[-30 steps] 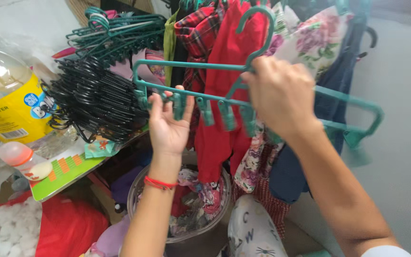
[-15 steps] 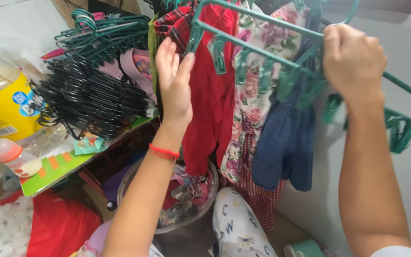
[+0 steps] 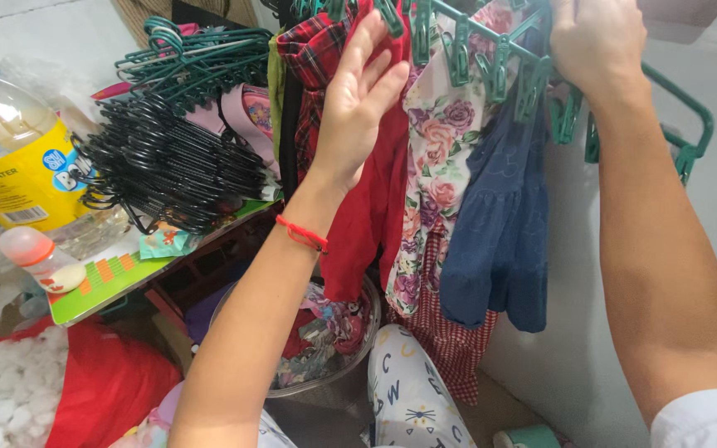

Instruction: The person sits on the floor and sorts through a basket of clothes. They pick up items one by one, place them on hangers, and hang them on a nearby rack. The person handles various garments including a floral shirt, a blue dress, and a red shirt.

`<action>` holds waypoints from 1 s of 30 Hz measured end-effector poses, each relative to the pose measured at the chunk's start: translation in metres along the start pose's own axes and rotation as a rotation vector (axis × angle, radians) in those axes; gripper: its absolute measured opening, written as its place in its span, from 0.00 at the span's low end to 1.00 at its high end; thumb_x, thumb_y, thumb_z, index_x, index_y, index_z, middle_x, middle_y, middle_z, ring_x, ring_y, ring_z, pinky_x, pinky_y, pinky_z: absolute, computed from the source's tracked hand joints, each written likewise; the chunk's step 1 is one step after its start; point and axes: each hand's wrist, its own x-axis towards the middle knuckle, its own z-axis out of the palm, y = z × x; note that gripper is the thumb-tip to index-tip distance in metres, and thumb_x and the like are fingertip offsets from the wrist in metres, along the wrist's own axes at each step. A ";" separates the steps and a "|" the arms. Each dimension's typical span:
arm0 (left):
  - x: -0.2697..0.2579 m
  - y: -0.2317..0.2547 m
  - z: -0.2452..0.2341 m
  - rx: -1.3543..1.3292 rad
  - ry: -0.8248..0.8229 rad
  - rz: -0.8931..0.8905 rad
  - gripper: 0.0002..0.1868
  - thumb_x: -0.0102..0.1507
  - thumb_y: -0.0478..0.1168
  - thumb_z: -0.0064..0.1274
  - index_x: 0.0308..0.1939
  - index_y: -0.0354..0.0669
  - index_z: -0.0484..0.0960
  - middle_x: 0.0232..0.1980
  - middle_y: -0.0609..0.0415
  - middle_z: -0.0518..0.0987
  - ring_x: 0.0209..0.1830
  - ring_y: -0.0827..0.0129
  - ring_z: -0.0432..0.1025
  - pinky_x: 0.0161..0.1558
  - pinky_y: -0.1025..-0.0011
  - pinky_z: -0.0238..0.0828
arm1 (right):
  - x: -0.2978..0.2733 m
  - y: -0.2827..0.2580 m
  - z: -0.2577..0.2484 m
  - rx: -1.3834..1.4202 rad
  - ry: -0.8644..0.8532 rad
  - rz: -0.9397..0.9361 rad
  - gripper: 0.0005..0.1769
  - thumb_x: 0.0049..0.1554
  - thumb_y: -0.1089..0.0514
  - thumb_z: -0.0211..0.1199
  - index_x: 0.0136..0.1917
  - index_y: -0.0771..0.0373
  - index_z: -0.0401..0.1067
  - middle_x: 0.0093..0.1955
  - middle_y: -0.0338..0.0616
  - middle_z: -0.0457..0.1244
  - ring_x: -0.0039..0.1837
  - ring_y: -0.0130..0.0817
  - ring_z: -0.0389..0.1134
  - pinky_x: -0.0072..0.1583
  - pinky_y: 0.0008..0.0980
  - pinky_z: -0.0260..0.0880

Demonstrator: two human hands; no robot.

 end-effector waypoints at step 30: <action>-0.221 -0.063 -0.034 1.317 -0.304 0.037 0.34 0.63 0.37 0.53 0.74 0.41 0.67 0.81 0.46 0.56 0.82 0.49 0.49 0.77 0.51 0.47 | -0.217 -0.178 0.007 0.436 -0.007 -0.208 0.23 0.61 0.63 0.64 0.69 0.64 0.67 0.76 0.54 0.57 0.80 0.58 0.54 0.80 0.55 0.50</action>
